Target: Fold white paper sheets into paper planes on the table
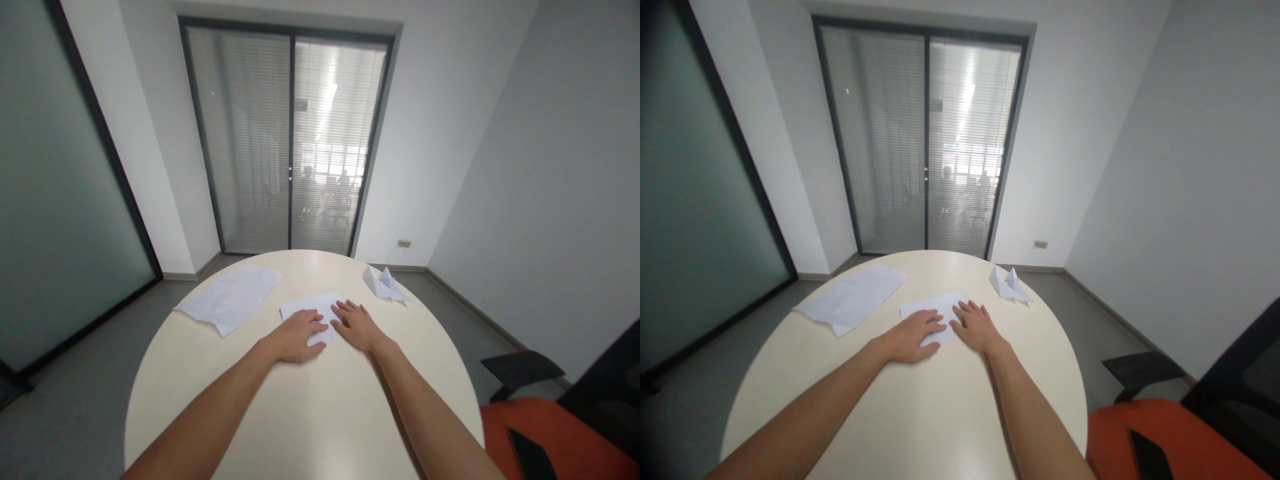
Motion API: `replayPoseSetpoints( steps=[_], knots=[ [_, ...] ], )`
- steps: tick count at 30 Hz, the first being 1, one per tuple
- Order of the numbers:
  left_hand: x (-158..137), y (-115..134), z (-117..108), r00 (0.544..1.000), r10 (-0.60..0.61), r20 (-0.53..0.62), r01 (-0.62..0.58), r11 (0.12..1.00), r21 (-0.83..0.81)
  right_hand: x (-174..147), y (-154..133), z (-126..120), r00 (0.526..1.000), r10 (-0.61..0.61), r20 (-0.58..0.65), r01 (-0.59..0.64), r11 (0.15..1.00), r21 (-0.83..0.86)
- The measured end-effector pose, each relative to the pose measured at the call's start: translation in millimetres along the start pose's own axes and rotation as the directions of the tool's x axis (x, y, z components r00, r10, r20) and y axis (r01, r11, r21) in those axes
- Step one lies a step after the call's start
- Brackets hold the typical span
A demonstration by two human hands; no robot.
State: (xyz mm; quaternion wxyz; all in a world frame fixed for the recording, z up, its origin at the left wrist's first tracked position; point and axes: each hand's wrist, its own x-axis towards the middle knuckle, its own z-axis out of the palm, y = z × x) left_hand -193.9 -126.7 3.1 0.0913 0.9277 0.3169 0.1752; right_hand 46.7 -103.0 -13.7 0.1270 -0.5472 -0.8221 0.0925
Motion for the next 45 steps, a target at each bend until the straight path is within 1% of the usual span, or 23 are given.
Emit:
replayPoseSetpoints(
  steps=[4, 8, 10, 14, 16, 19, 23, 27, 30, 33, 38, 39, 43, 45],
  knots=[
    [-1.1, 0.3, 1.3, 1.000, 0.001, 0.031, -0.001, 1.000, 0.017, 0.9, 3.4, 0.6, 1.000, 0.020, -0.001, -0.020, 1.000, -0.017],
    [-0.1, -1.2, 4.3, 1.000, 0.004, 0.014, -0.004, 1.000, 0.022, 2.7, 5.2, -0.3, 0.998, -0.023, -0.063, 0.021, 0.999, -0.038],
    [0.5, -2.0, 6.5, 1.000, -0.012, 0.011, 0.012, 0.999, 0.032, 3.6, 5.5, -0.9, 0.992, -0.084, -0.099, 0.081, 0.996, -0.038],
    [1.3, -2.1, 10.4, 0.998, -0.056, -0.003, 0.056, 0.997, 0.057, 4.3, 4.7, -2.2, 0.954, -0.274, -0.120, 0.275, 0.961, -0.010],
    [1.3, -2.2, 10.7, 0.998, -0.070, -0.011, 0.070, 0.996, 0.060, 4.0, 4.5, -2.8, 0.944, -0.311, -0.107, 0.313, 0.950, 0.006],
    [0.5, -5.1, 8.5, 0.998, -0.059, 0.014, 0.058, 0.996, 0.065, 3.8, 5.7, -3.1, 0.951, -0.297, -0.085, 0.299, 0.954, 0.009],
    [-1.7, -13.9, 3.8, 0.997, 0.014, 0.074, -0.017, 0.999, 0.032, 4.7, 8.9, -3.0, 0.955, -0.290, -0.057, 0.290, 0.957, -0.010],
    [-3.0, -18.5, 2.3, 0.995, 0.035, 0.092, -0.035, 0.999, 0.003, 5.1, 11.2, -3.3, 0.965, -0.258, -0.045, 0.257, 0.966, -0.029],
    [-3.2, -16.4, 2.2, 0.996, 0.055, 0.065, -0.054, 0.998, -0.013, 4.4, 12.9, -3.5, 0.971, -0.232, -0.055, 0.230, 0.972, -0.042],
    [-3.3, -13.7, 1.5, 0.998, 0.057, 0.024, -0.057, 0.998, -0.030, 4.1, 14.3, -3.6, 0.968, -0.237, -0.078, 0.234, 0.971, -0.053],
    [-3.0, -13.7, -1.0, 1.000, 0.024, -0.002, -0.024, 0.999, -0.032, 6.1, 13.9, -3.8, 0.926, -0.356, -0.129, 0.357, 0.934, -0.018],
    [-2.7, -14.0, -1.7, 1.000, 0.018, -0.002, -0.018, 0.999, -0.031, 6.4, 13.4, -3.7, 0.922, -0.363, -0.138, 0.366, 0.931, -0.004],
    [-0.5, -14.1, -3.7, 1.000, 0.005, -0.008, -0.006, 0.998, -0.056, 5.9, 11.7, -3.2, 0.944, -0.281, -0.170, 0.297, 0.952, 0.074],
    [1.1, -13.8, -3.7, 0.999, -0.025, -0.031, 0.022, 0.997, -0.068, 5.1, 10.8, -3.5, 0.953, -0.253, -0.165, 0.273, 0.956, 0.106]
  ],
)
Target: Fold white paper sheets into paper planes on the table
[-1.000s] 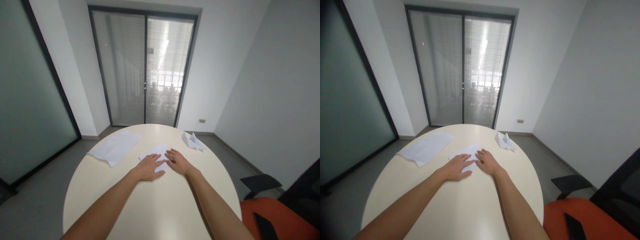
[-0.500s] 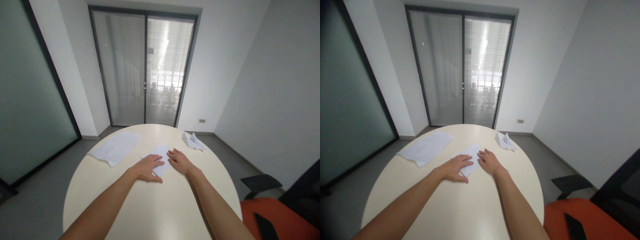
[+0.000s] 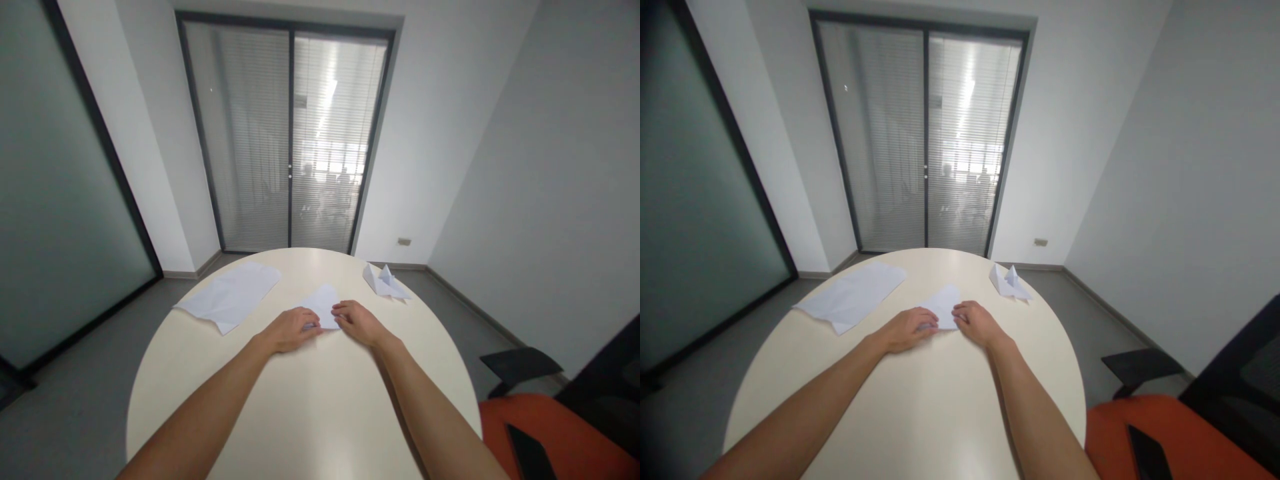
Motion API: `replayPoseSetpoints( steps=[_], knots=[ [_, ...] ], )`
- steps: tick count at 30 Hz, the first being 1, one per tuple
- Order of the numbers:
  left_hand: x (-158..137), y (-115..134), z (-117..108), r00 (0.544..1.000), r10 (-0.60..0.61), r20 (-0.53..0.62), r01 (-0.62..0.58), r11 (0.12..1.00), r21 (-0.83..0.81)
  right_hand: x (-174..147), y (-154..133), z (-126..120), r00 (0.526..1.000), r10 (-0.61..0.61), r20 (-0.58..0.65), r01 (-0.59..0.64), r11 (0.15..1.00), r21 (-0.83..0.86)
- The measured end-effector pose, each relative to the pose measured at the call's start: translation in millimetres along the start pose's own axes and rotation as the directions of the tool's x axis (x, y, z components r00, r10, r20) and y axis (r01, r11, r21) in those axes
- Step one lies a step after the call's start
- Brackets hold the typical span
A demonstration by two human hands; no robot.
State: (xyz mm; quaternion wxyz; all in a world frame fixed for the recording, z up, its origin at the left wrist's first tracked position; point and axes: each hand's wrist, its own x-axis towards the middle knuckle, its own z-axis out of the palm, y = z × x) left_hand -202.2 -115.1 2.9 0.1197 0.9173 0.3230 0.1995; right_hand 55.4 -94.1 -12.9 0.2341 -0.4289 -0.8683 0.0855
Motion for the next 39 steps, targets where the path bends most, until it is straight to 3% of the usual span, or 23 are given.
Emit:
replayPoseSetpoints(
  steps=[9, 14, 19, 24, 30, 39],
  knots=[
    [2.6, -8.3, 9.4, 0.962, -0.246, -0.115, 0.254, 0.965, 0.059, 1.3, -11.5, -4.4, 0.999, 0.035, 0.018, -0.036, 0.999, 0.020],
    [3.2, -17.7, 19.1, 0.946, -0.259, -0.195, 0.260, 0.965, -0.019, 1.9, -19.1, -8.8, 0.998, 0.058, 0.028, -0.058, 0.998, 0.004],
    [3.6, -24.3, 24.4, 0.943, -0.265, -0.203, 0.257, 0.964, -0.066, 2.3, -24.4, -12.6, 0.996, 0.076, 0.047, -0.075, 0.997, -0.013],
    [3.3, -24.7, 25.1, 0.947, -0.264, -0.185, 0.262, 0.964, -0.033, 2.3, -25.5, -10.7, 0.995, 0.078, 0.062, -0.079, 0.997, 0.015],
    [4.4, -19.4, 22.3, 0.948, -0.225, -0.223, 0.242, 0.969, 0.054, 3.0, -28.8, -5.3, 0.999, -0.035, 0.040, 0.035, 0.999, -0.019],
    [6.7, -1.6, 19.3, 0.971, -0.188, -0.151, 0.217, 0.954, 0.208, 5.4, -27.7, 2.5, 0.998, -0.058, 0.036, 0.061, 0.994, -0.087]
  ],
)
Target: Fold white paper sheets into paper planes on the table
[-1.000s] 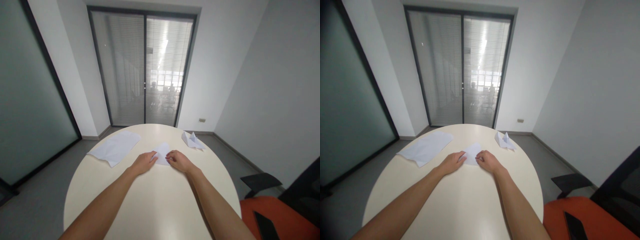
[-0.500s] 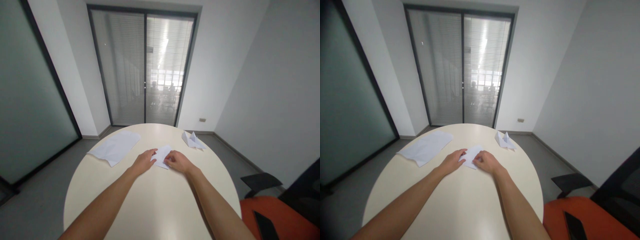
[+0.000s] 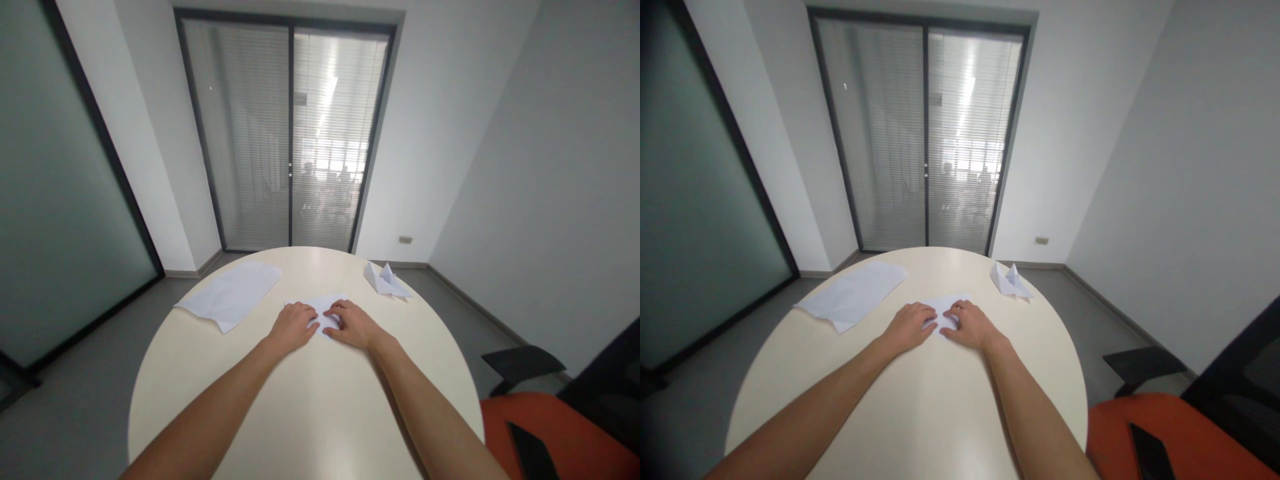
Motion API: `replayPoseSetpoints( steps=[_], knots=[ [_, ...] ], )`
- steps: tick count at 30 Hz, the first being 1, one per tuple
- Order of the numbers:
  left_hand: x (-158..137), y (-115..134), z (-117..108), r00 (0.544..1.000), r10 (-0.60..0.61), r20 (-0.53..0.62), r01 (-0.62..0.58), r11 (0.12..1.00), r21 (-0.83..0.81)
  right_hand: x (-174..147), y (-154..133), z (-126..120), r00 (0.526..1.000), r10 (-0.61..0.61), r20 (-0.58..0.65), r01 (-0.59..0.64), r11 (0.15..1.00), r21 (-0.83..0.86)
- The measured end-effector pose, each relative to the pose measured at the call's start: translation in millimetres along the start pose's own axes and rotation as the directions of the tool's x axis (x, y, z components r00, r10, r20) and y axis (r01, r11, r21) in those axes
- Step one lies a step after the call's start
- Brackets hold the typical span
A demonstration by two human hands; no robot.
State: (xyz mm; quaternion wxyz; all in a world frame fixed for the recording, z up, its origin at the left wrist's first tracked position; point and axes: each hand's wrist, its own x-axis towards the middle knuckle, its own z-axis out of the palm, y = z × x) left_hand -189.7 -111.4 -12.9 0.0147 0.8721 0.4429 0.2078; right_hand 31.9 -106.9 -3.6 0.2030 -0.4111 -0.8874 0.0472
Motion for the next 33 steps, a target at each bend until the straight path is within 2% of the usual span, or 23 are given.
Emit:
replayPoseSetpoints(
  steps=[3, 6, 9, 13, 20, 27, 30, 33],
  knots=[
    [-3.3, 0.2, 3.3, 1.000, -0.007, 0.019, 0.008, 1.000, -0.020, 0.6, -3.2, 3.2, 1.000, -0.022, -0.023, 0.022, 1.000, 0.011],
    [-6.2, -1.9, 5.9, 0.998, -0.007, 0.056, 0.010, 0.999, -0.049, 0.7, -4.7, 9.2, 0.999, -0.026, 0.028, 0.025, 0.999, 0.039],
    [-7.5, -3.0, 7.4, 0.991, -0.044, 0.125, 0.049, 0.998, -0.035, 0.9, -4.7, 14.1, 0.987, 0.039, 0.154, -0.047, 0.998, 0.045],
    [-6.8, -2.0, 9.4, 0.969, -0.111, 0.219, 0.111, 0.994, 0.011, 2.0, -7.0, 13.3, 0.948, 0.150, 0.281, -0.163, 0.986, 0.021],
    [-4.4, 1.2, 10.0, 0.937, -0.225, 0.269, 0.209, 0.974, 0.086, 1.7, -11.5, 9.4, 0.918, 0.214, 0.335, -0.229, 0.973, 0.005],
    [-3.5, -6.4, 14.7, 0.902, -0.387, 0.193, 0.364, 0.921, 0.141, -2.0, -9.2, 9.6, 0.921, 0.210, 0.329, -0.227, 0.974, 0.015],
    [-4.9, -7.7, 15.4, 0.903, -0.423, 0.073, 0.409, 0.900, 0.151, -3.9, -7.7, 10.1, 0.923, 0.213, 0.319, -0.227, 0.974, 0.007],
    [-5.7, -5.3, 11.4, 0.926, -0.370, -0.072, 0.376, 0.914, 0.153, -5.4, -5.6, 11.1, 0.926, 0.253, 0.279, -0.255, 0.966, -0.027]
  ],
)
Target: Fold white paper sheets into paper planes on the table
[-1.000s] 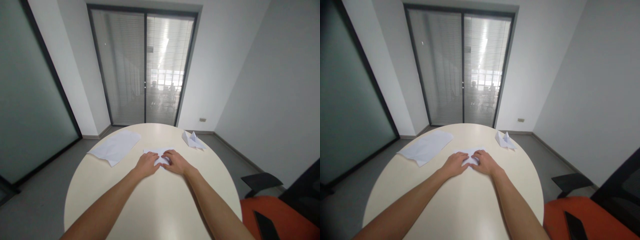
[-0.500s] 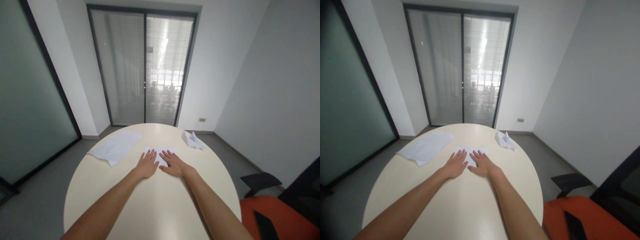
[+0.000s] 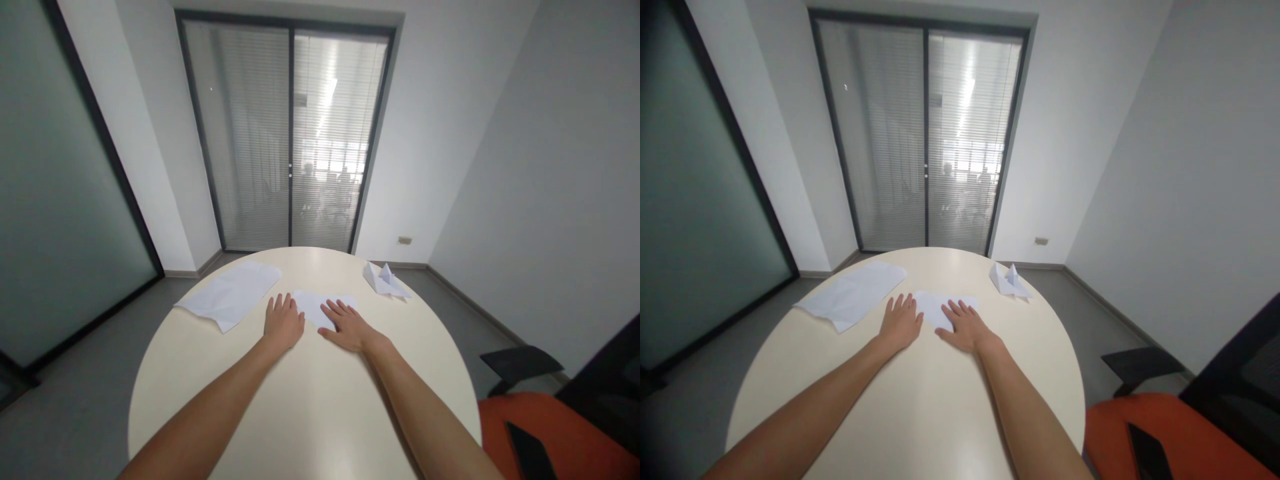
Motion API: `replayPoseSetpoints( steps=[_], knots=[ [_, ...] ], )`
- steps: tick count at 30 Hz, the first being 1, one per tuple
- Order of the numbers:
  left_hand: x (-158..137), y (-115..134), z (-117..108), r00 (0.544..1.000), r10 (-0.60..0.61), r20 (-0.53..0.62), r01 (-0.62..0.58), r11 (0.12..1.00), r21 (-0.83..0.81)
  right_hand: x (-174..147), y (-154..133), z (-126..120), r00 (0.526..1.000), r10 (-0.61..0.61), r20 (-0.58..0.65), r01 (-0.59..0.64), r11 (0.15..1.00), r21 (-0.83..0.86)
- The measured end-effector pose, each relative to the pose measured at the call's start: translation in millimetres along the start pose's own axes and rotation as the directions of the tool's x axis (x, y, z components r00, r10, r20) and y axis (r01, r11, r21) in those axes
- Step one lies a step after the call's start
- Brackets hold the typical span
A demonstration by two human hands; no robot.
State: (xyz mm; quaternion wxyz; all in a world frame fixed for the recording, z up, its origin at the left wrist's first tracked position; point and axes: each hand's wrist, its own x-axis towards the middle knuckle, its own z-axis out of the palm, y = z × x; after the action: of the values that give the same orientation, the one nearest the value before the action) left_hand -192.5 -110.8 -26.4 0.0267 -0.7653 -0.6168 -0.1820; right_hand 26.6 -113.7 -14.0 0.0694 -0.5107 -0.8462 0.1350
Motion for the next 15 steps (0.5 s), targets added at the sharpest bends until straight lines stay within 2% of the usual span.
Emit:
replayPoseSetpoints(
  steps=[3, 5, 6, 8, 11, 15],
  knots=[
    [-0.7, 4.3, -6.2, 0.981, 0.192, -0.006, -0.191, 0.978, -0.087, 0.4, 1.4, -0.5, 0.996, 0.057, -0.067, -0.060, 0.997, -0.053],
    [-1.0, 7.7, -7.5, 0.935, 0.352, 0.040, -0.342, 0.926, -0.158, 0.8, 2.1, -2.3, 0.992, 0.070, -0.107, -0.080, 0.993, -0.091],
    [-0.9, 9.2, -6.8, 0.917, 0.395, 0.059, -0.379, 0.908, -0.177, 0.9, 2.5, -3.7, 0.990, 0.067, -0.123, -0.081, 0.991, -0.109],
    [-0.2, 10.5, -3.4, 0.919, 0.385, 0.082, -0.367, 0.913, -0.178, 0.8, 4.2, -6.7, 0.988, 0.047, -0.146, -0.067, 0.989, -0.134],
    [2.5, 8.3, 3.2, 0.961, 0.263, 0.080, -0.251, 0.958, -0.136, 0.1, 7.7, -10.8, 0.985, 0.008, -0.170, -0.031, 0.990, -0.137],
    [6.3, 2.7, 5.7, 0.984, 0.170, 0.056, -0.165, 0.983, -0.085, -0.4, 10.9, -12.8, 0.981, -0.019, -0.193, -0.003, 0.993, -0.118]
  ],
)
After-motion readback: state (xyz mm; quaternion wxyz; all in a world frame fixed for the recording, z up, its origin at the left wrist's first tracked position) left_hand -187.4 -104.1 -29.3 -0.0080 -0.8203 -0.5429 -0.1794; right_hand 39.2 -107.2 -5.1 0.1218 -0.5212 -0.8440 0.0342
